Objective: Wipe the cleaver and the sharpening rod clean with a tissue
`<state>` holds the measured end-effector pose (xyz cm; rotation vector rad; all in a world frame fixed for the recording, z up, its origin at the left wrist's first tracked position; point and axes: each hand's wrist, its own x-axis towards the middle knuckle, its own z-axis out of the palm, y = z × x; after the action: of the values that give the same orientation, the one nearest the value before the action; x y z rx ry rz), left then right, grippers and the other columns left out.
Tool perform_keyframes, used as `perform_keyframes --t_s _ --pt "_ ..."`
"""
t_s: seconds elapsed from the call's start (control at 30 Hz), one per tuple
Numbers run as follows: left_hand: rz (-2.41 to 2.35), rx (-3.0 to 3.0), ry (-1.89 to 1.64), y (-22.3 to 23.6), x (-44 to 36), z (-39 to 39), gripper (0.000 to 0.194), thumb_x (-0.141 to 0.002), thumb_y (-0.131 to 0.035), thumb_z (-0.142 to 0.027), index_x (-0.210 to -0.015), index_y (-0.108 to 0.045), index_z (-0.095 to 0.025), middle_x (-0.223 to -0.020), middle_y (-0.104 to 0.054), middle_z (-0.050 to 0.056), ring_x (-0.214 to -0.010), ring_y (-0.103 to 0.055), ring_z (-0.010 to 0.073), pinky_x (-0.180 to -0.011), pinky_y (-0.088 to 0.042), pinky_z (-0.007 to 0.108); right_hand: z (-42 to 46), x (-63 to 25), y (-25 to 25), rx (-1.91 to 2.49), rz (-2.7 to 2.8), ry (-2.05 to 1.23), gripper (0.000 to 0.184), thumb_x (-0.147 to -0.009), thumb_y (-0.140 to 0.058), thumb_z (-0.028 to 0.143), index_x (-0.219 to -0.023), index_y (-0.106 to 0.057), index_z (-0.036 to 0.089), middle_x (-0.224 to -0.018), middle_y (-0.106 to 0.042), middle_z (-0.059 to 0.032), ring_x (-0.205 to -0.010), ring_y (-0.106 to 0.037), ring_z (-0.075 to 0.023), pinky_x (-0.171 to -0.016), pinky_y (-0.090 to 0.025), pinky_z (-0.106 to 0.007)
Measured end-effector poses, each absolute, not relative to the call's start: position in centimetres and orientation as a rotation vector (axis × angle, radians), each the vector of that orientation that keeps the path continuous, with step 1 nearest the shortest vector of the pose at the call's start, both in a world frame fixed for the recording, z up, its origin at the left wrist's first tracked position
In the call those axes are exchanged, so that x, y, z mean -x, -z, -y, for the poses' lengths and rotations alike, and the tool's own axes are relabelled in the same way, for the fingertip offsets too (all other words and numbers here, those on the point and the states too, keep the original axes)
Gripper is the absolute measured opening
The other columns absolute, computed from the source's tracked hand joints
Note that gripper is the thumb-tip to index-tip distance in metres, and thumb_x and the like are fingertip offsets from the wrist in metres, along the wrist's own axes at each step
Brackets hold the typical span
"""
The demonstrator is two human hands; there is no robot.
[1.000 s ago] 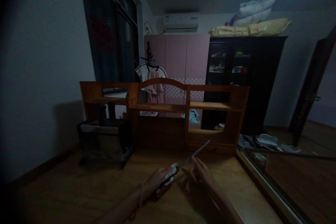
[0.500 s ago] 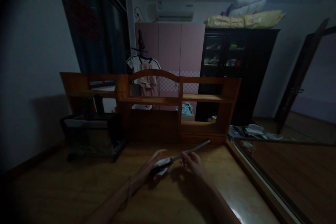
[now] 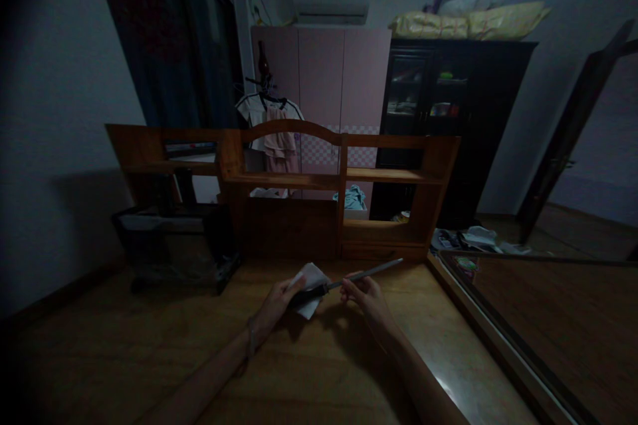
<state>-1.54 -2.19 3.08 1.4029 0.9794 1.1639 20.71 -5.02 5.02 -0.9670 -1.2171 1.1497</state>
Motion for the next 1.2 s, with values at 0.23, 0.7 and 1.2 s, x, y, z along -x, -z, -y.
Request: perform_keyframes --t_s 0.23,0.7,1.2 --pt "-0.895 -1.249 -1.258 -4.0 1.4 2.4 0.057 -0.077 -0.056 -0.060 -0.096 -0.070 -0.008 -0.090 -0.069 0.007 -0.086 -0.060 0.0238 -0.078 -0.042 0.029 4.6 -20.6 -5.0 0.971 1.144 -1.142 0.037 -0.067 -0.071 0.052 -0.077 -0.062 0.018 -0.068 -0.063 -0.0023 -0.059 -0.057 -0.0151 -0.061 -0.046 -0.028" --pt "-0.877 -1.372 -1.084 -4.9 0.7 4.2 0.046 -0.077 -0.059 -0.052 -0.084 -0.075 -0.010 -0.078 -0.070 0.006 -0.076 -0.060 0.0230 -0.069 -0.041 0.027 4.1 -21.2 -5.0 0.968 0.942 -1.183 0.033 -0.065 -0.075 0.045 -0.077 -0.063 0.016 -0.066 -0.063 -0.0014 -0.055 -0.057 -0.0115 -0.055 -0.045 -0.024" --pt "-0.796 -0.844 -1.182 -4.8 1.0 4.1 0.042 -0.064 -0.074 -0.045 -0.085 -0.071 -0.008 -0.081 -0.070 0.009 -0.068 -0.063 0.0199 -0.062 -0.044 0.026 4.0 -22.2 -5.3 0.989 0.937 -1.138 0.037 -0.065 -0.075 0.048 -0.070 -0.059 0.015 -0.060 -0.061 -0.0014 -0.050 -0.054 -0.0104 -0.050 -0.042 -0.023"
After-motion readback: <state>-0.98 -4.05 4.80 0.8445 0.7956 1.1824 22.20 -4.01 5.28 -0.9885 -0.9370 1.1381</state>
